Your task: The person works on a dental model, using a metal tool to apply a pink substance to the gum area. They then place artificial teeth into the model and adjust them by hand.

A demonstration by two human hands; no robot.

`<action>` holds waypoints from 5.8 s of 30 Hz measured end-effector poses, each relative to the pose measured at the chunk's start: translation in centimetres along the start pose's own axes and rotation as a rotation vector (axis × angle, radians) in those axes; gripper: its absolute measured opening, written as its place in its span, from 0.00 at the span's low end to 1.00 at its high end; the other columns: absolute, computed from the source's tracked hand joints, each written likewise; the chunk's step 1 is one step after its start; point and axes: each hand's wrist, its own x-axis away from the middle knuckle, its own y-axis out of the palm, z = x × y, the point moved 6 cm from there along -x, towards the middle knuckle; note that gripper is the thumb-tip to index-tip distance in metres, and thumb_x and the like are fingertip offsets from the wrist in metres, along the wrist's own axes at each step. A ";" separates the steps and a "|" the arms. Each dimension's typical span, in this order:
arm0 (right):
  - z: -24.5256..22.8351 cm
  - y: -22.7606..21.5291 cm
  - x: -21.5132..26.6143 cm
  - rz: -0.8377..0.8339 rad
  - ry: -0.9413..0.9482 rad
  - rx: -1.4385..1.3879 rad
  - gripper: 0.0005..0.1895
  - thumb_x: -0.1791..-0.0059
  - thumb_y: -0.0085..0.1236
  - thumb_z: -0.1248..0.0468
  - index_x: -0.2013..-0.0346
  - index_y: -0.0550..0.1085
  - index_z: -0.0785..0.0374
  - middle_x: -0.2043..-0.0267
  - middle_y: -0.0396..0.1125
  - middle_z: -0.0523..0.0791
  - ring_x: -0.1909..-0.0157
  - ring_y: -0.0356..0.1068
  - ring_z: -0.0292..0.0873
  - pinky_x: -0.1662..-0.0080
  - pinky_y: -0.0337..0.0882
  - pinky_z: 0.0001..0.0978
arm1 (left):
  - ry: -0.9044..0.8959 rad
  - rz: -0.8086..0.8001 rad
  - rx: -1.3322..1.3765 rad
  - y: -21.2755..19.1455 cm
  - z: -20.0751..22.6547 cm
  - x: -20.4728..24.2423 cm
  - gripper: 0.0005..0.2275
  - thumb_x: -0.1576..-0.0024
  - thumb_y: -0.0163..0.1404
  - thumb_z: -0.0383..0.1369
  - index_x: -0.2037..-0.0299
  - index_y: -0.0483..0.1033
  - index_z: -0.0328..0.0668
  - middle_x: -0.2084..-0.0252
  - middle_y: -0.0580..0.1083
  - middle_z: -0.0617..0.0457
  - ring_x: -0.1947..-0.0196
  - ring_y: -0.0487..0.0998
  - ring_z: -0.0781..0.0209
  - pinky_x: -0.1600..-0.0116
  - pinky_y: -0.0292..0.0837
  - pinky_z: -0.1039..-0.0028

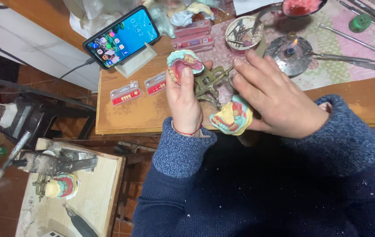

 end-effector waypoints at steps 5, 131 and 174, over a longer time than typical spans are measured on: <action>0.7 0.2 0.6 0.088 -0.012 -0.173 0.58 0.61 0.74 0.47 0.29 0.51 0.71 0.28 0.54 0.60 0.25 0.53 0.68 0.29 0.58 0.59 | 0.031 -0.087 -0.146 0.4 -0.4 0.5 0.12 0.30 0.46 0.29 0.39 0.66 0.34 0.47 0.74 0.49 0.46 0.78 0.57 0.36 0.73 0.66; 7.3 -7.5 15.8 0.612 0.705 -0.526 0.27 0.52 0.69 0.69 0.43 0.66 0.69 0.45 0.69 0.46 0.44 0.72 0.41 0.40 0.75 0.34 | -0.227 -0.398 0.156 4.7 -3.2 2.5 0.43 0.43 0.60 0.55 0.29 0.57 0.24 0.39 0.71 0.40 0.39 0.73 0.50 0.30 0.67 0.61; 21.1 -11.1 37.7 0.855 0.898 -0.365 0.23 0.37 0.55 0.74 0.28 0.60 0.68 0.32 0.65 0.47 0.33 0.68 0.40 0.28 0.69 0.32 | -0.565 -0.405 0.230 7.0 -2.8 3.1 0.34 0.35 0.45 0.55 0.25 0.52 0.47 0.38 0.70 0.40 0.45 0.77 0.40 0.46 0.77 0.44</action>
